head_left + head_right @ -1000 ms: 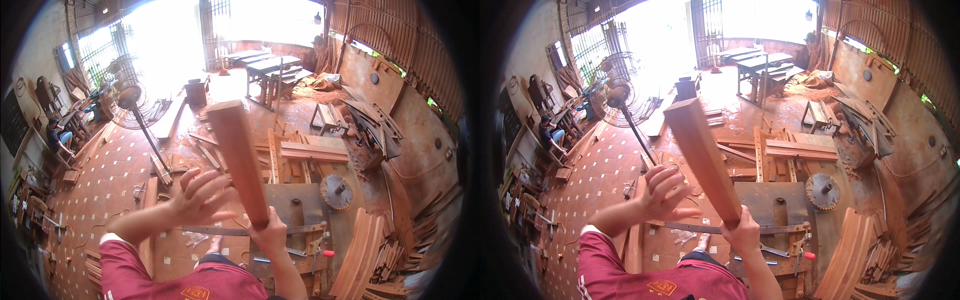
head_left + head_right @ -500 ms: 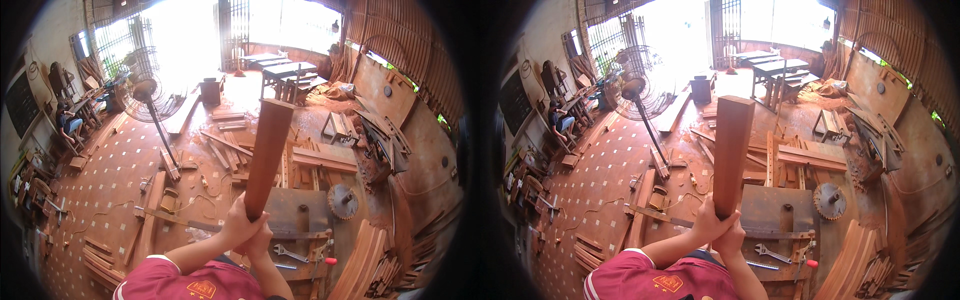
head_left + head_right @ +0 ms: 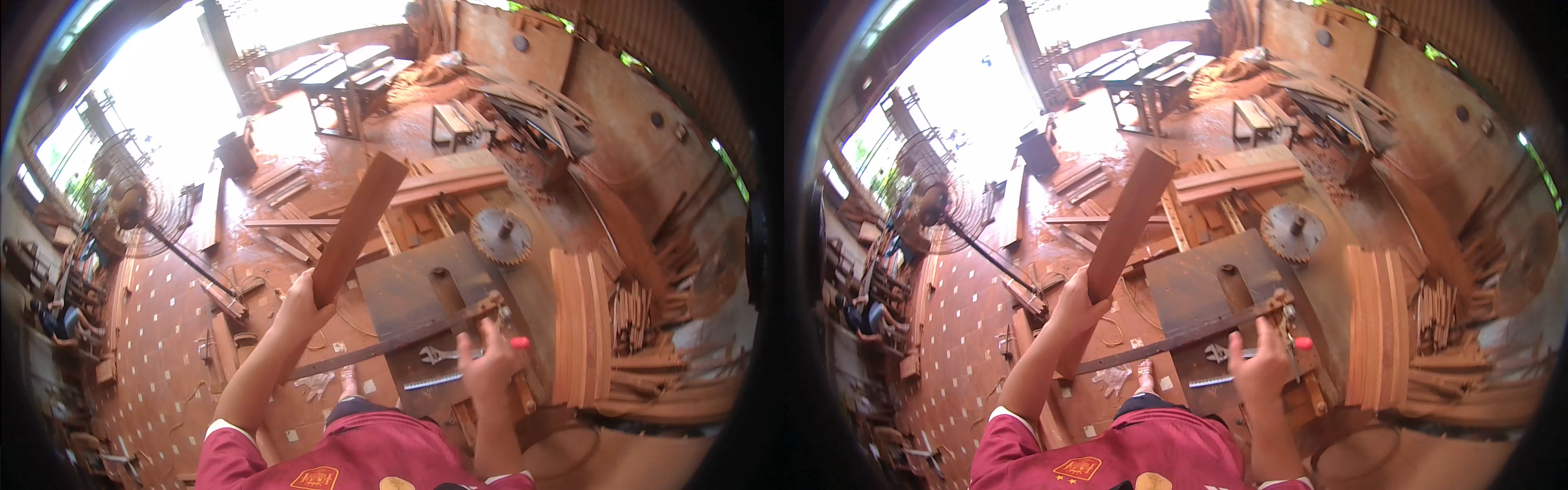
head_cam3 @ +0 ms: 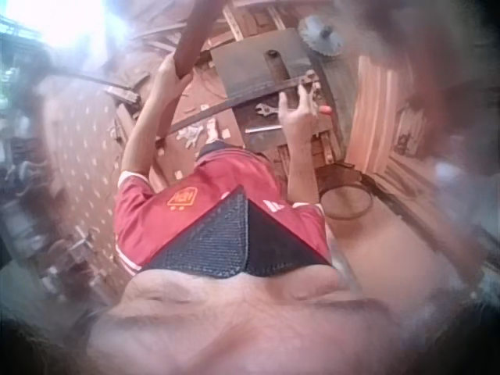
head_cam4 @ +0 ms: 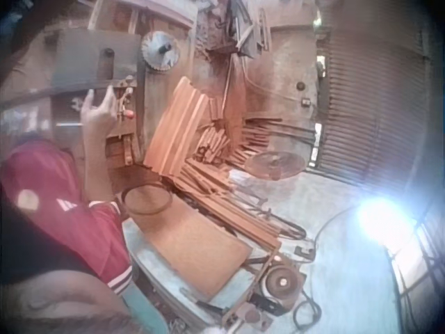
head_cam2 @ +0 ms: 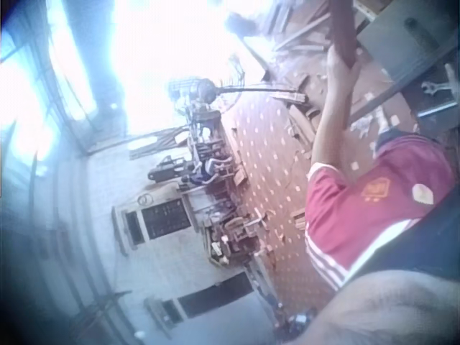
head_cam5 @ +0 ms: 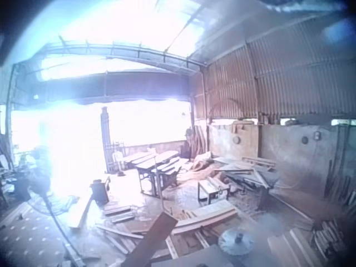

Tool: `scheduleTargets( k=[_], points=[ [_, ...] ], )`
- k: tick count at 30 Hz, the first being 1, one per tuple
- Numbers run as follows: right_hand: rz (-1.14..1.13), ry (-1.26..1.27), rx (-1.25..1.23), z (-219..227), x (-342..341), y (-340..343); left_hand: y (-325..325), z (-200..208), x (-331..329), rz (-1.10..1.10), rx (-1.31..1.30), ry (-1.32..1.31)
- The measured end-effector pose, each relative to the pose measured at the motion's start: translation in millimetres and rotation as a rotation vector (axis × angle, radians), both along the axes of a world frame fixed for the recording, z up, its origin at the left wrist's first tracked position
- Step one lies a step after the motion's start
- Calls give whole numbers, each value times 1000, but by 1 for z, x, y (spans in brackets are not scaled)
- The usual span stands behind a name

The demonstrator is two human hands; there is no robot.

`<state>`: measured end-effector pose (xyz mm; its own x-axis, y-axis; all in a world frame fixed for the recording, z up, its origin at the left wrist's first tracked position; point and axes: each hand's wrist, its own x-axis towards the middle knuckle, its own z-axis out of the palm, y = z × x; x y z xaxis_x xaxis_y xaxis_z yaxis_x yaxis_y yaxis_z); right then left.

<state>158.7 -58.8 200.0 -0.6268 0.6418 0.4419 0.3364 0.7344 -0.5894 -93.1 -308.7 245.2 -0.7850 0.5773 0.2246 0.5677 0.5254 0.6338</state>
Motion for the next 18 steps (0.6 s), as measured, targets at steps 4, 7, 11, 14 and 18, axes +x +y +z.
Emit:
scheduleTargets(
  k=[4, 7, 11, 14, 18],
  points=[
    [-232, -102, 121, -30, 40, 53, 24, -65, -29, -153, -272, -11],
    [-343, -322, 71, -51, 59, 69, 55, -105, -36, -223, -474, -140],
    [-330, -524, -168, -88, 72, 79, 94, -168, -36, -327, -564, -83],
    [-268, -492, -255, -92, 77, 73, 130, -182, -22, -389, -629, -144],
    [-261, -423, -277, -88, 83, 67, 165, -200, -10, -421, -621, -151]
  ],
)
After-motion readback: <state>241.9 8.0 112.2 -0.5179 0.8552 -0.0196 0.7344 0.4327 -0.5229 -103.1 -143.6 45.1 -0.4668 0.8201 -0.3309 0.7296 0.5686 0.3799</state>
